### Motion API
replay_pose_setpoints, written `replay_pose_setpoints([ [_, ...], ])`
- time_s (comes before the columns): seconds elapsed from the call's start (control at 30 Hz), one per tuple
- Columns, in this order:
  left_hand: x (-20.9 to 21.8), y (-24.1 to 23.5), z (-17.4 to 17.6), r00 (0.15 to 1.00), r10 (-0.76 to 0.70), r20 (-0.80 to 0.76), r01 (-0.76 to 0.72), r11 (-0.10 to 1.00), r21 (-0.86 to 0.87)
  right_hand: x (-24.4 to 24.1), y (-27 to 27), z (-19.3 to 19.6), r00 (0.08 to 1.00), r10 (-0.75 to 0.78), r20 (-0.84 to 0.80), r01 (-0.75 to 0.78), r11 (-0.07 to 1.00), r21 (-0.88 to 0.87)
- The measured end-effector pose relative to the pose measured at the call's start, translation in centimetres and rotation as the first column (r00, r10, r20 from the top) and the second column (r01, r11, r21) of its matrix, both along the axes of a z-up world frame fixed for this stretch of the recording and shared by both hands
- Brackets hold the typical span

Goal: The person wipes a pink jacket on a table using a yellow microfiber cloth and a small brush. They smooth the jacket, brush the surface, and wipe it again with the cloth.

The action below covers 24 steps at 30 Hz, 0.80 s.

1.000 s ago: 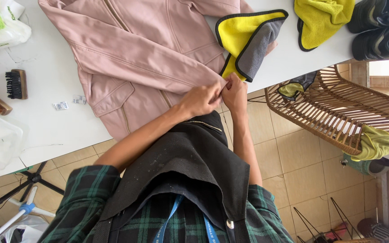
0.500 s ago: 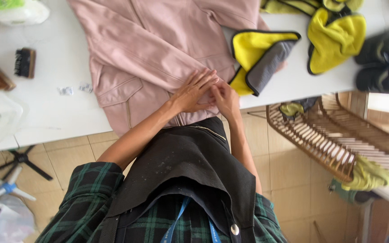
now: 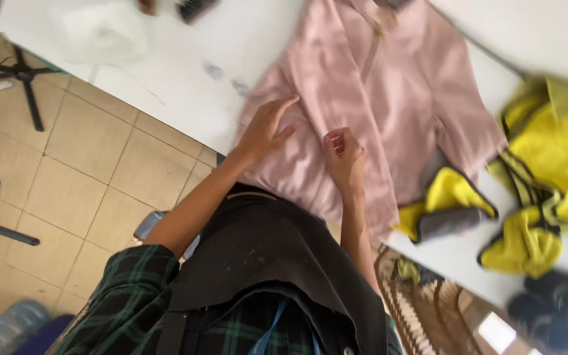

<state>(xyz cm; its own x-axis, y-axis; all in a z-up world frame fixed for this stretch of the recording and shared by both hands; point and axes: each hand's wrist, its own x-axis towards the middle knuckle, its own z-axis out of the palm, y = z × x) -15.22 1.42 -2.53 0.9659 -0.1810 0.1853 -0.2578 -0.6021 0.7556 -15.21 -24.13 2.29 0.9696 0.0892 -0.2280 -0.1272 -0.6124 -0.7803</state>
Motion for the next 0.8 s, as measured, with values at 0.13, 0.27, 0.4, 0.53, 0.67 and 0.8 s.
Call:
replay_pose_setpoints([
  [0.13,0.0,8.3,0.0,0.979,0.205,-0.01,-0.205,0.979,0.004,3.3,11.7,-0.9,0.988,0.154,0.006,-0.154,0.988,0.002],
  [0.27,0.1,17.6,0.5,0.982,0.18,0.055,-0.185,0.977,0.104,7.8,24.3,-1.3,0.964,0.239,0.111,-0.247,0.967,0.06],
  [0.4,-1.1,24.9,0.9,0.975,0.219,0.039,-0.222,0.97,0.103,14.1,34.2,0.4,0.902,0.254,0.349,-0.248,0.967,-0.064],
  [0.53,-2.5,29.4,0.0,0.954,0.294,0.061,-0.299,0.949,0.105,19.3,36.5,0.4,0.883,0.335,0.33,-0.243,0.925,-0.291],
  [0.67,-2.2,32.8,0.0,0.979,0.194,-0.063,-0.19,0.98,0.064,20.4,35.8,-1.0,0.885,0.369,0.284,-0.27,0.903,-0.334],
  [0.8,-2.1,34.7,0.7,0.988,-0.03,-0.15,0.027,0.999,-0.021,18.0,34.7,-2.0,0.923,0.323,0.21,-0.277,0.935,-0.221],
])
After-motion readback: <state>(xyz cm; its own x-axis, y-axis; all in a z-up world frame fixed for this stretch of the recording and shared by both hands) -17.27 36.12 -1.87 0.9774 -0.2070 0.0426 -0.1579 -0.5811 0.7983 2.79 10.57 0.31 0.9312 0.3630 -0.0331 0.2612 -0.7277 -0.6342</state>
